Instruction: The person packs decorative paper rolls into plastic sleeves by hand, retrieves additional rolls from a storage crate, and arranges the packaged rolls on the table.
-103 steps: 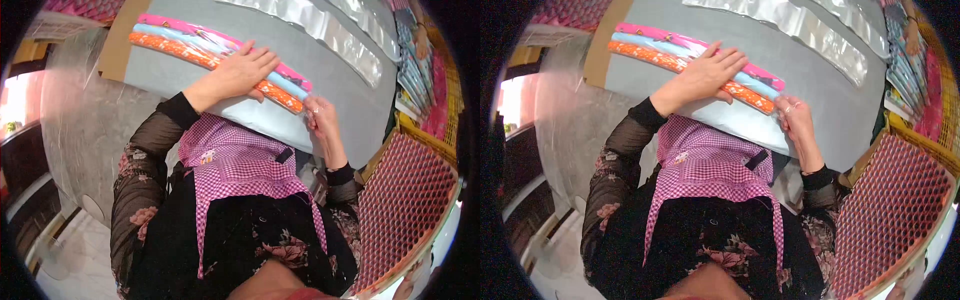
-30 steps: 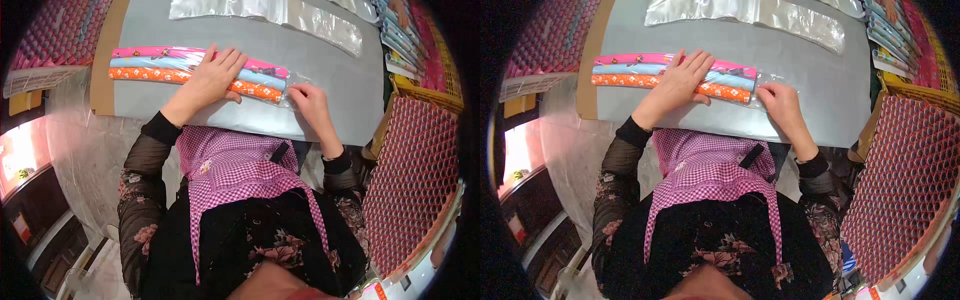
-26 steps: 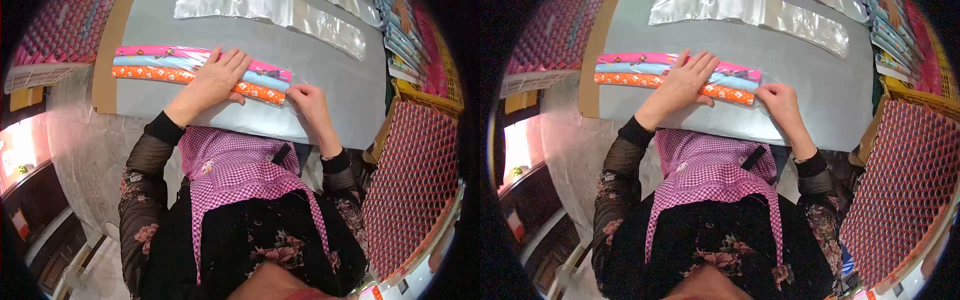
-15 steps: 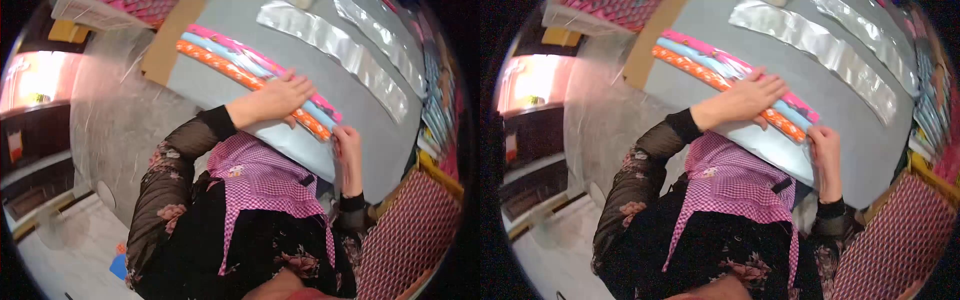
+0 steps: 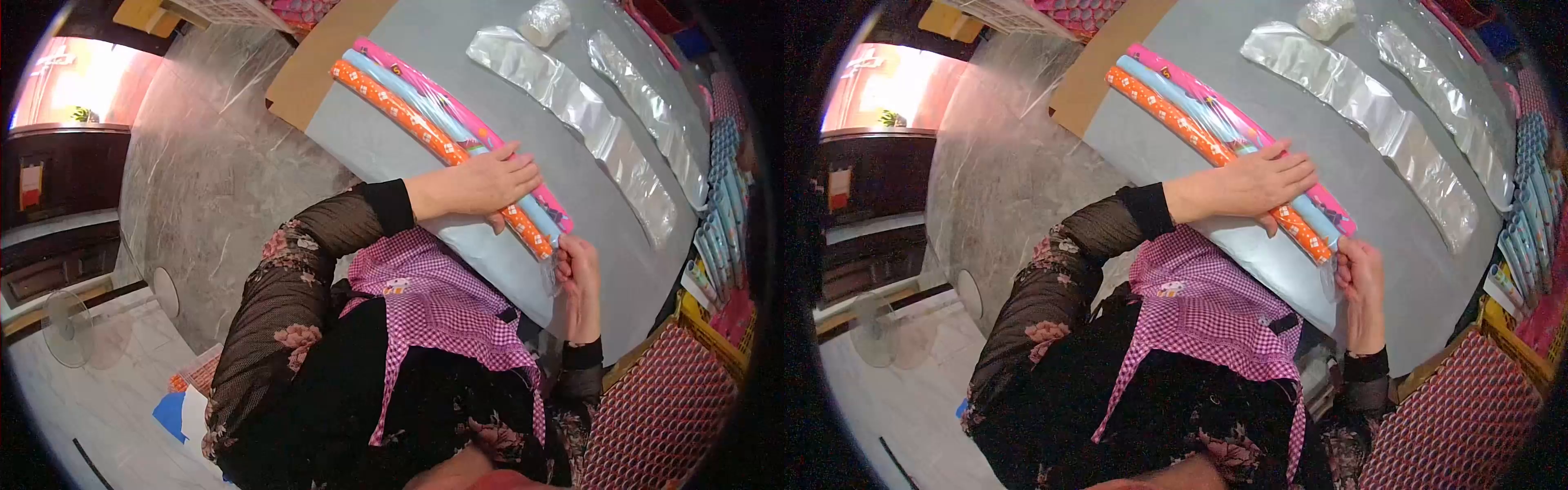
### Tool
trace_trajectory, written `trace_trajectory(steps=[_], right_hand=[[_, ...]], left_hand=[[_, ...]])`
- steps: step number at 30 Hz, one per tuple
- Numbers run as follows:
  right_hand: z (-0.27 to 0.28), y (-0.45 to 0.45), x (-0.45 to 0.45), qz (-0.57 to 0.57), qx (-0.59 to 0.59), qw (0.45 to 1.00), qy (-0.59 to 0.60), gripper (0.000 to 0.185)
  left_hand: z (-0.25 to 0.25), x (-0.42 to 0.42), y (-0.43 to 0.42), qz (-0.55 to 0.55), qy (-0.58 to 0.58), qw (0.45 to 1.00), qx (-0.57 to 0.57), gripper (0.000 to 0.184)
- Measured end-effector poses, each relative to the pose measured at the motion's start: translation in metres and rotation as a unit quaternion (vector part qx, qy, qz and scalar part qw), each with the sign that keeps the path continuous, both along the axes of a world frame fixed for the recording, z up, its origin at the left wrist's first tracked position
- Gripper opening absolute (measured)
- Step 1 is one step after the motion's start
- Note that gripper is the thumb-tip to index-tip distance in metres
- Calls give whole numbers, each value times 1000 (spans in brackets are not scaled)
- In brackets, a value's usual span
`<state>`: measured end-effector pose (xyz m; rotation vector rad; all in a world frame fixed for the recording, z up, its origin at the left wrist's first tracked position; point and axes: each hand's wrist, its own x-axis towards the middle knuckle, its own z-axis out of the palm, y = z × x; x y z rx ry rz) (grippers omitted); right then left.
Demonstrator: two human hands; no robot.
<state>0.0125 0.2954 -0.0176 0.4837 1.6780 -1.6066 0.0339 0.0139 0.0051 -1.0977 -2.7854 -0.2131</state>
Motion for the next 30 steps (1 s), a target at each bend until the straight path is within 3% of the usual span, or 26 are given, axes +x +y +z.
trace_trajectory(steps=[3, 9, 19, 25, 30], right_hand=[[-1, 0, 1, 3, -9, 1000, -12, 20], [3, 3, 11, 40, 66, 993, 90, 23], [7, -6, 1, 0, 76, 988, 135, 21], [1, -4, -2, 48, 160, 968, 185, 24], [8, -10, -4, 55, 126, 974, 180, 20]], left_hand=[[0, 1, -1, 0, 17, 1000, 2, 99], [-3, 0, -3, -3, -5, 1000, 14, 99], [0, -1, 0, -1, -24, 1000, -14, 100], [-5, -4, 0, -17, -20, 1000, 17, 97], [-4, -6, 2, -28, -57, 998, 12, 98]])
